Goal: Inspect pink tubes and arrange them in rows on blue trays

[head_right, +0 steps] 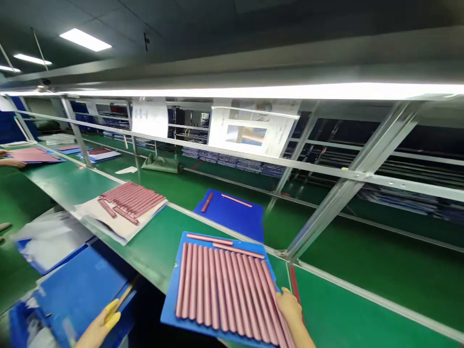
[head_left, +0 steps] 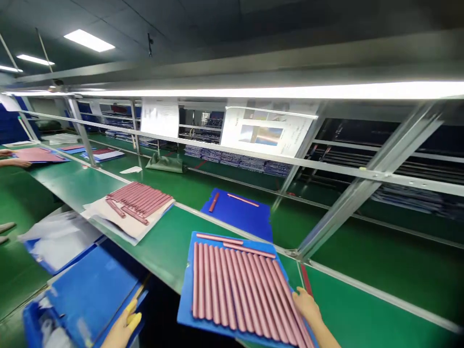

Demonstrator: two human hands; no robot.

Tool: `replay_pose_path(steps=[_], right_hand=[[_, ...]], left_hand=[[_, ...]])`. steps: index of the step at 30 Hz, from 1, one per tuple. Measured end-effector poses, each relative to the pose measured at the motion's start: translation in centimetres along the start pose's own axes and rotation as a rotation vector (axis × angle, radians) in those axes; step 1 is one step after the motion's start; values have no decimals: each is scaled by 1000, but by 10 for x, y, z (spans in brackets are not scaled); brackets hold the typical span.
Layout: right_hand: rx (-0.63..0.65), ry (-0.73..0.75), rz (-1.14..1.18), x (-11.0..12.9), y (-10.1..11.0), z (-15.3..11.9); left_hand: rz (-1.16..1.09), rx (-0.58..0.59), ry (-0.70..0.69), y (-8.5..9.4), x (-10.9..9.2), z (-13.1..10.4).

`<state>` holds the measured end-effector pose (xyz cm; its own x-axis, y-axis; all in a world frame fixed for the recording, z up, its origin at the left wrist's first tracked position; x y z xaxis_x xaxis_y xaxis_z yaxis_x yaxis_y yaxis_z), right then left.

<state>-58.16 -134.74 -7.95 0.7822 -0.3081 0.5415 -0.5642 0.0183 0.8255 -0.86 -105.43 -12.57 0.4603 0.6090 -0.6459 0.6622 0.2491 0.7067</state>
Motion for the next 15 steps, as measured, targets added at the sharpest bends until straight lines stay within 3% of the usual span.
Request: replay_pose_path(steps=[3, 6, 10, 15], right_hand=[[16, -40, -57, -32, -1, 52], [38, -34, -109, -47, -11, 87], [55, -7, -175, -55, -29, 108], [81, 62, -181, -51, -50, 103]], left_hand=[[-23, 47, 82, -75, -44, 30], [-7, 76, 178, -123, -66, 37], [12, 122, 231, -158, -74, 33], [27, 126, 221, -171, -82, 26]])
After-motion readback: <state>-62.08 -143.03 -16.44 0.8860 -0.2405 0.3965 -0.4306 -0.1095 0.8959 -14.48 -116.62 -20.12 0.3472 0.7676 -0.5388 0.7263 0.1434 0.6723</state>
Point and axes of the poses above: each hand's wrist, its own z-axis towards the middle knuckle, its own y-axis out of the back of the hand, x = y × z, the point moved 5 cm from there along z, towards the middle knuckle, and after that the axes turned 11 degrees about z, right-handed, at the moved point
